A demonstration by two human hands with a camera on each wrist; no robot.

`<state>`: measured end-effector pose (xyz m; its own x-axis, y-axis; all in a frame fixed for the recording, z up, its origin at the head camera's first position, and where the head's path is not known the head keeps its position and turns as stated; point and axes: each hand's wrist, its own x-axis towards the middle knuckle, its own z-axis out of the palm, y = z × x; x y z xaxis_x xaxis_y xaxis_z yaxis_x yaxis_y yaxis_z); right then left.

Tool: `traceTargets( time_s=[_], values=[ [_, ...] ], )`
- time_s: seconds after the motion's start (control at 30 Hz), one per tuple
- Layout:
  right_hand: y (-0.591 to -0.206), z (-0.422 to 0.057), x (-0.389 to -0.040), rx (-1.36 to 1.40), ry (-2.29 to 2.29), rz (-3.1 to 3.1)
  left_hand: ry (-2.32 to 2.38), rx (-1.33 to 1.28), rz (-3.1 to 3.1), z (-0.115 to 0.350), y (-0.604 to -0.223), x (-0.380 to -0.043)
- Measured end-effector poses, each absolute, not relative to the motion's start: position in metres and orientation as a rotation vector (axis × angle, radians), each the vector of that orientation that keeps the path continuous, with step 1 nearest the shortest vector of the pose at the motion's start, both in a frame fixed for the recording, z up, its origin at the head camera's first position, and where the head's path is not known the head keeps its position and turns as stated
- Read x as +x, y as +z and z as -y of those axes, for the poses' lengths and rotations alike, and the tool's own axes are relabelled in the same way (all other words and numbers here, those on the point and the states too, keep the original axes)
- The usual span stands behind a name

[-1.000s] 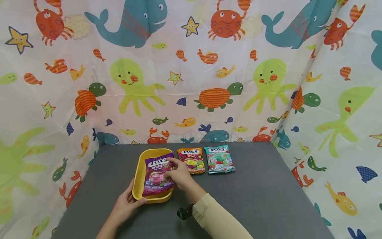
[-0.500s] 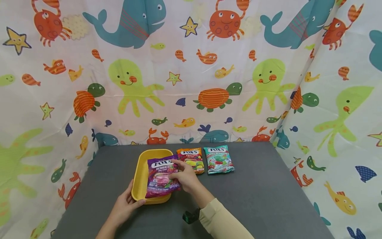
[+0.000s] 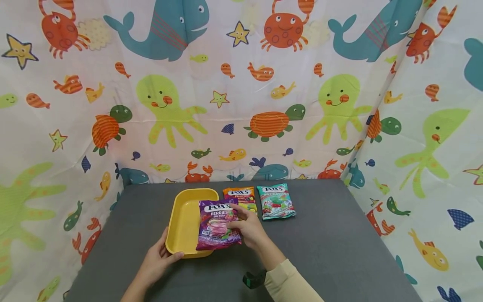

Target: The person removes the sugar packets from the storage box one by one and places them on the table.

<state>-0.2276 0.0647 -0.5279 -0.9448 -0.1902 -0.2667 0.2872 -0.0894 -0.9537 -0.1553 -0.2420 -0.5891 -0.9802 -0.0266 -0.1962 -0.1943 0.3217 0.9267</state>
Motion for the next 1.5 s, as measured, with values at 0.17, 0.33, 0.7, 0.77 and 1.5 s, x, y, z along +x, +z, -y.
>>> traceTargets(
  time_s=[0.17, 0.33, 0.7, 0.77, 1.5],
  values=[
    [-0.531, -0.08, -0.225, 0.099, -2.128, -1.844, 1.735, -0.181, -2.443, 0.242, -0.588, -0.154],
    [-0.535, -0.094, -0.223, 0.094, -2.156, -1.839, 1.722, -0.165, -2.446, 0.243, -0.587, -0.154],
    [-0.547, -0.12, -0.213, 0.116, -2.158, -1.854, 1.749, -0.135, -2.428, 0.245, -0.586, -0.157],
    [-0.547, -0.123, -0.21, 0.113, -2.145, -1.869, 1.759, -0.127, -2.425, 0.246, -0.587, -0.157],
    [-0.579, -0.136, -0.198, 0.143, -2.058, -1.917, 1.745, -0.122, -2.444, 0.246, -0.589, -0.155]
  ],
)
